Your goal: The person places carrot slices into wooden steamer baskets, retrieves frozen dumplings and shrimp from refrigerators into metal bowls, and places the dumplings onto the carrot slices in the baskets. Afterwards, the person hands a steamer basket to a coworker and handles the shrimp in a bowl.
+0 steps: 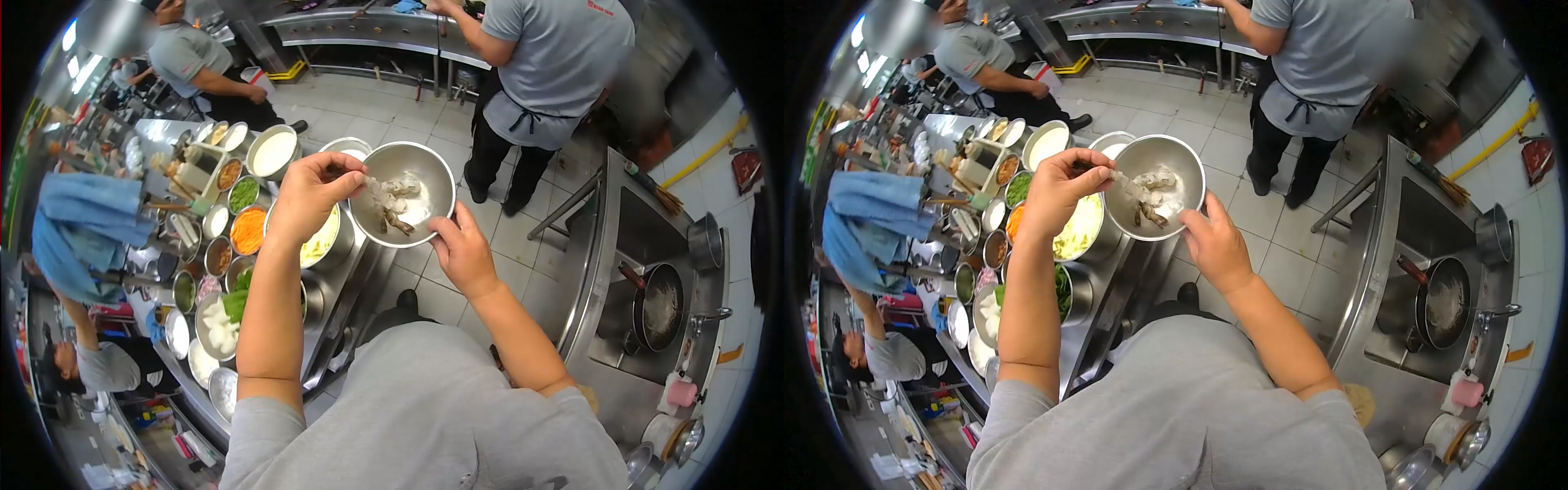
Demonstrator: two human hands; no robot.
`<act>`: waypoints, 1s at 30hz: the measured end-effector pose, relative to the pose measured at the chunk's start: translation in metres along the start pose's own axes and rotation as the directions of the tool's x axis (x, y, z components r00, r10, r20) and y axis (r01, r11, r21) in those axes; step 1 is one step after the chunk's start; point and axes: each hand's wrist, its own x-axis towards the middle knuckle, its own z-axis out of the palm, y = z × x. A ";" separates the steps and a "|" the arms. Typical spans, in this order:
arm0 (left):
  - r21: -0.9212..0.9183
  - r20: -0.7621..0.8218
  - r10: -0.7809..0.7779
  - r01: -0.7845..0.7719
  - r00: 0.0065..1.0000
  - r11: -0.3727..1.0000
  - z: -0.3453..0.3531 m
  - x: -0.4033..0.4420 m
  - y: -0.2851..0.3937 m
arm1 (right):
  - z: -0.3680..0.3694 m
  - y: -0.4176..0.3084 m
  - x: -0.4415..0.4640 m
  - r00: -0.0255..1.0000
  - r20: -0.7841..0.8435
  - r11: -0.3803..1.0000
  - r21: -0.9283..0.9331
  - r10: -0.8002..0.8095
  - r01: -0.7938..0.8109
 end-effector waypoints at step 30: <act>-0.093 0.565 -0.349 0.479 0.747 0.873 0.400 0.132 -0.062 | -0.222 0.175 -0.111 0.807 -0.404 0.802 -0.238 0.431 -0.547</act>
